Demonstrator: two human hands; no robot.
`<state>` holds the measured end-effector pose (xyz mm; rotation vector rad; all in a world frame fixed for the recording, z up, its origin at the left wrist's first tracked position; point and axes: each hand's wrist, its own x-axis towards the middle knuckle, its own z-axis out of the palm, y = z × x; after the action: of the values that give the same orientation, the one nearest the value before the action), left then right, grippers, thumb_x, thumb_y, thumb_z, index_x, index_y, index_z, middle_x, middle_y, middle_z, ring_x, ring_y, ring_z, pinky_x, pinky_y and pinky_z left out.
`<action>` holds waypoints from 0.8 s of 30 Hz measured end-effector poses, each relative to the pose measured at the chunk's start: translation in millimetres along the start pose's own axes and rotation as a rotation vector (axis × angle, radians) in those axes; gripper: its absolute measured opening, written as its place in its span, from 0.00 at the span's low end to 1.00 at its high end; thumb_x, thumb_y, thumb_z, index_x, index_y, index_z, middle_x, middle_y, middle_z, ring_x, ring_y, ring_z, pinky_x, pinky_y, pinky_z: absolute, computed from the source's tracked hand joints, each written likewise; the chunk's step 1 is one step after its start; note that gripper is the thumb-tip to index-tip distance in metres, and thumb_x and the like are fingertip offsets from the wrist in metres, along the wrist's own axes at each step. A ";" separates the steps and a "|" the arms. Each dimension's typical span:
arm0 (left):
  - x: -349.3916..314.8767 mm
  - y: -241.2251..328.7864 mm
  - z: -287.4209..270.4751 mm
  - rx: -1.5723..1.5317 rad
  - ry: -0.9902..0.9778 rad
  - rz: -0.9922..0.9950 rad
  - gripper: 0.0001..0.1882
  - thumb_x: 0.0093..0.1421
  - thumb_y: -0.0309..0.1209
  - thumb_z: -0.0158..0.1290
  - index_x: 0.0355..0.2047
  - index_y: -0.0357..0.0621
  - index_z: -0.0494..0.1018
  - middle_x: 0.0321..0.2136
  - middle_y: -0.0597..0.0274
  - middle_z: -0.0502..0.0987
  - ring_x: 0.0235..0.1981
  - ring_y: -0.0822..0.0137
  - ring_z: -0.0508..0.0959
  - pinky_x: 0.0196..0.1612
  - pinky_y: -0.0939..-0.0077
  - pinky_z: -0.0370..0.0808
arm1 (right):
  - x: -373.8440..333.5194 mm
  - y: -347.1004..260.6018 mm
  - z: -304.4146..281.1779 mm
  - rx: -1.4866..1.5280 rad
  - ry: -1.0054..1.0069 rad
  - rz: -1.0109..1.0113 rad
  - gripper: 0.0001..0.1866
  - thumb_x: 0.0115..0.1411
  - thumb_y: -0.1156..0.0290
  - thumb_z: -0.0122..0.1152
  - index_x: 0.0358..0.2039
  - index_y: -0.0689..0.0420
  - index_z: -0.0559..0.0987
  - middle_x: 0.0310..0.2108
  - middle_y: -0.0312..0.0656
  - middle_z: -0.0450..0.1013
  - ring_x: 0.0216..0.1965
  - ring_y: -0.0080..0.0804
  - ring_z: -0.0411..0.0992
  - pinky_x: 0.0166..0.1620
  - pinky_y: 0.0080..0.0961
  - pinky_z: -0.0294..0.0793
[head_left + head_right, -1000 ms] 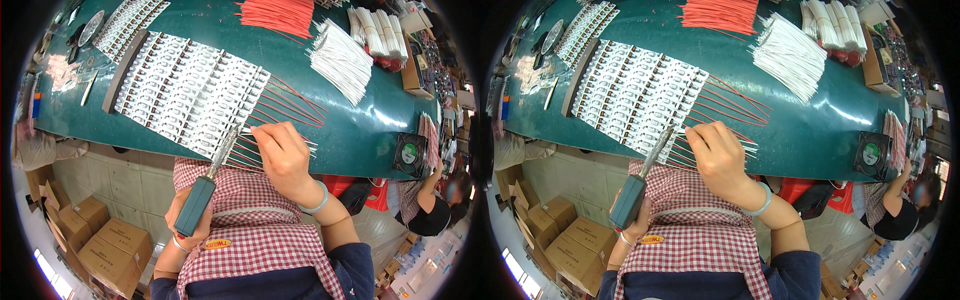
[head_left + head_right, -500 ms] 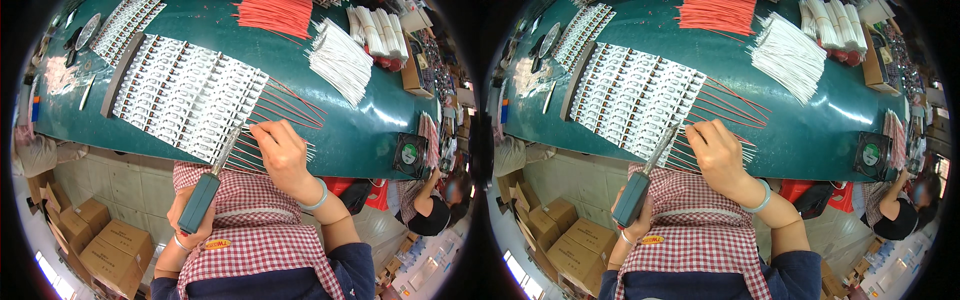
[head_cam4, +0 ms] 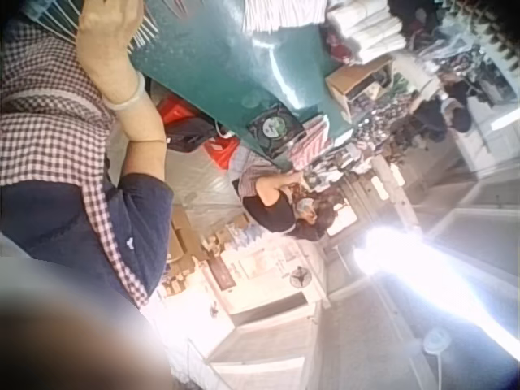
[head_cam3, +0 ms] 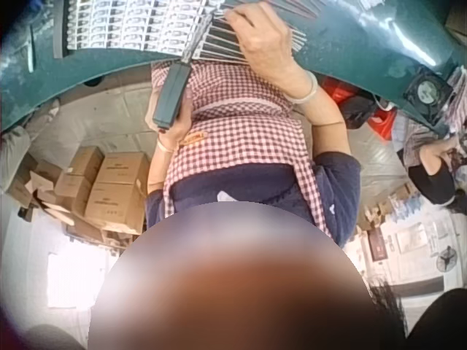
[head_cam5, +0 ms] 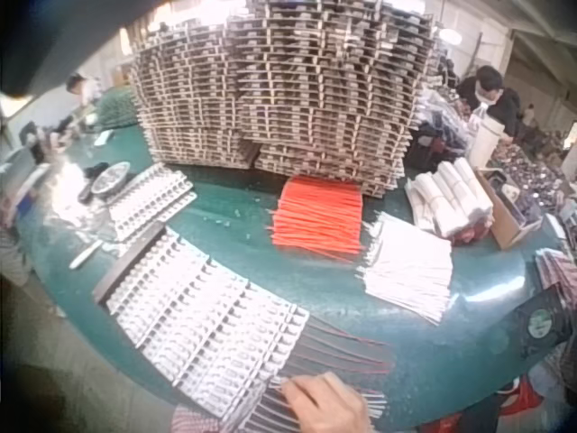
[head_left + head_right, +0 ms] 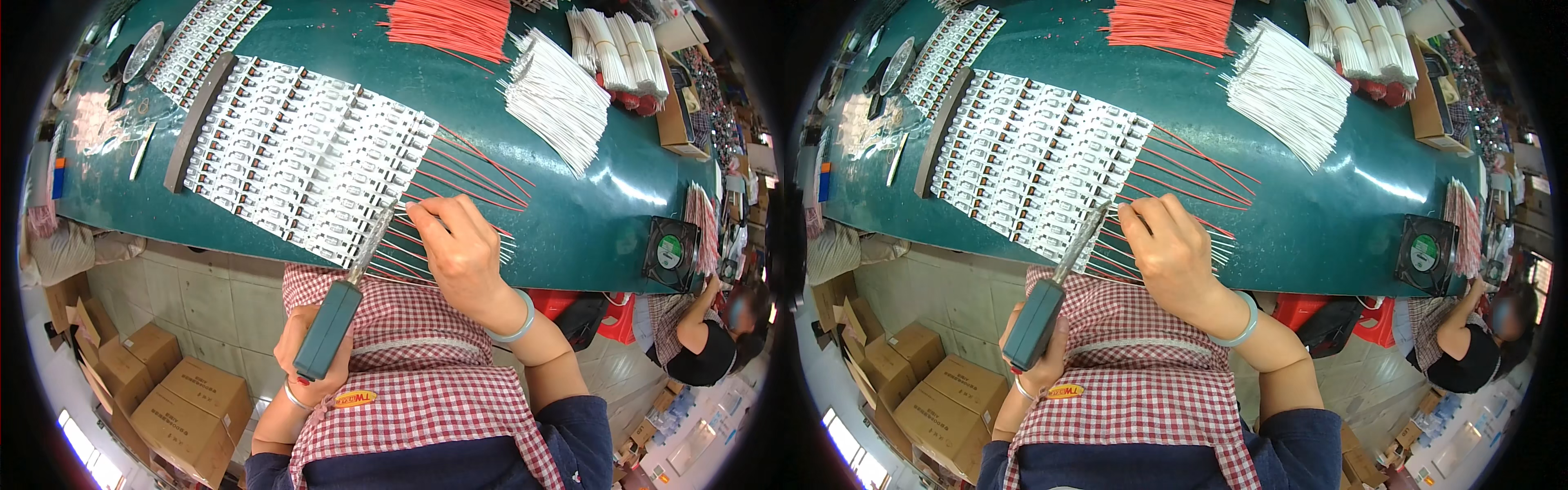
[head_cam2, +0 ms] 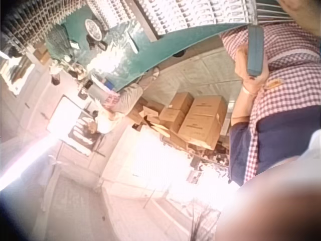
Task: The person uses a soldering iron to attach red and white wires to a grid of small electronic components on a green workbench. They repeatedly pick up wires, insert them into the component slots, and apply the soldering iron to secure them.
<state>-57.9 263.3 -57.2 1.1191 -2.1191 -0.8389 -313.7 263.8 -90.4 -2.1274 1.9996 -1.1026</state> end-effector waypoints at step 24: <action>5.4 2.3 1.8 0.024 0.020 -0.008 0.12 0.52 0.19 0.67 0.39 0.32 0.83 0.39 0.49 0.84 0.34 0.55 0.86 0.37 0.69 0.82 | 4.7 8.6 -7.6 -0.003 0.054 0.004 0.17 0.48 0.79 0.65 0.41 0.65 0.83 0.36 0.42 0.77 0.35 0.37 0.76 0.34 0.31 0.77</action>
<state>-62.8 260.2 -55.5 1.1441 -2.1153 -0.8042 -325.3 261.5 -86.5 -2.1169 2.0286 -1.1689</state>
